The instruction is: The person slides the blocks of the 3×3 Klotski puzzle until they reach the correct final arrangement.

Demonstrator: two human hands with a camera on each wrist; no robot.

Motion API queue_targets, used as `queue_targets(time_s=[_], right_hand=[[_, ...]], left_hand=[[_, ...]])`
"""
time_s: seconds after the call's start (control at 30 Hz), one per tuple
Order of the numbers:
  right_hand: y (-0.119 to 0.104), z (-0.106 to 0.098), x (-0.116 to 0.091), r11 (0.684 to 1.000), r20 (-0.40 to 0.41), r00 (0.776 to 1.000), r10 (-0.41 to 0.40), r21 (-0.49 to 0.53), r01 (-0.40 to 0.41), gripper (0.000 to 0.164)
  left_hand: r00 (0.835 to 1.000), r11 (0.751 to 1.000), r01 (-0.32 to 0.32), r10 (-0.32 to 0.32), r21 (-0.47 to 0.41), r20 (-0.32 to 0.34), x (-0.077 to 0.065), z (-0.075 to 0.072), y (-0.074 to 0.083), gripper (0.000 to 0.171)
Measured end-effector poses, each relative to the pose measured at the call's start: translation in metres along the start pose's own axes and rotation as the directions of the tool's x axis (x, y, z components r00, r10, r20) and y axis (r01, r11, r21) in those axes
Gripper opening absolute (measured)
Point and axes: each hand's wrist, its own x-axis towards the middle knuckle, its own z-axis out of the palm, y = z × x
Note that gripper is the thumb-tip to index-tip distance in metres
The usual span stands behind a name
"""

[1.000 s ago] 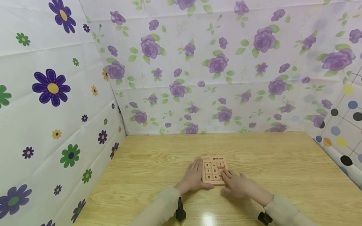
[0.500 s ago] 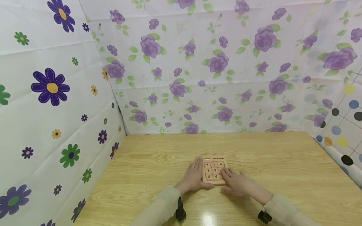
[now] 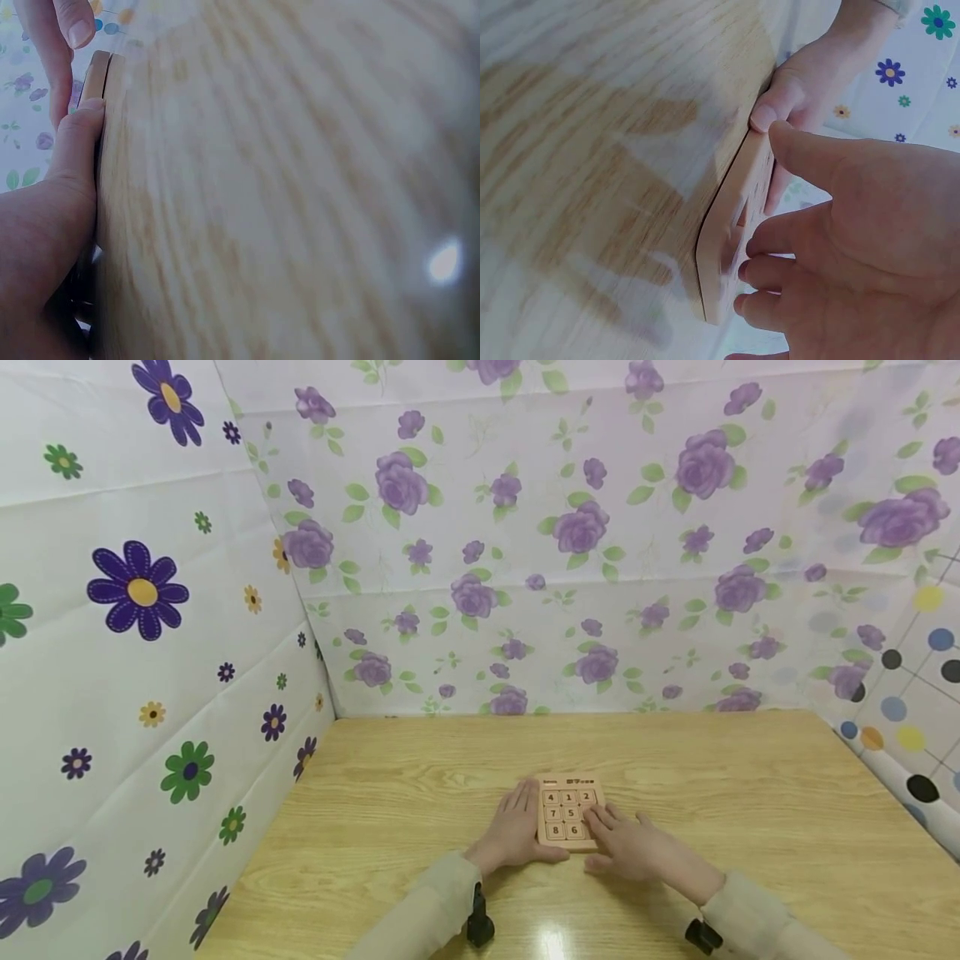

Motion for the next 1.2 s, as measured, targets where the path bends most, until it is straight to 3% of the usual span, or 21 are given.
queue_targets(time_s=[0.8,1.2], right_hand=[[-0.021,0.003,-0.009,0.995,0.029,0.995,-0.094,-0.013,0.094,0.075],[-0.022,0.008,-0.010,0.997,0.019,0.997,-0.074,-0.021,0.075,0.078]], left_hand=[[1.000,1.000,-0.007,0.007,0.010,-0.012,-0.001,-0.001,0.001,0.127],[1.000,1.000,-0.005,0.005,0.007,-0.015,-0.001,-0.001,0.001,0.127]])
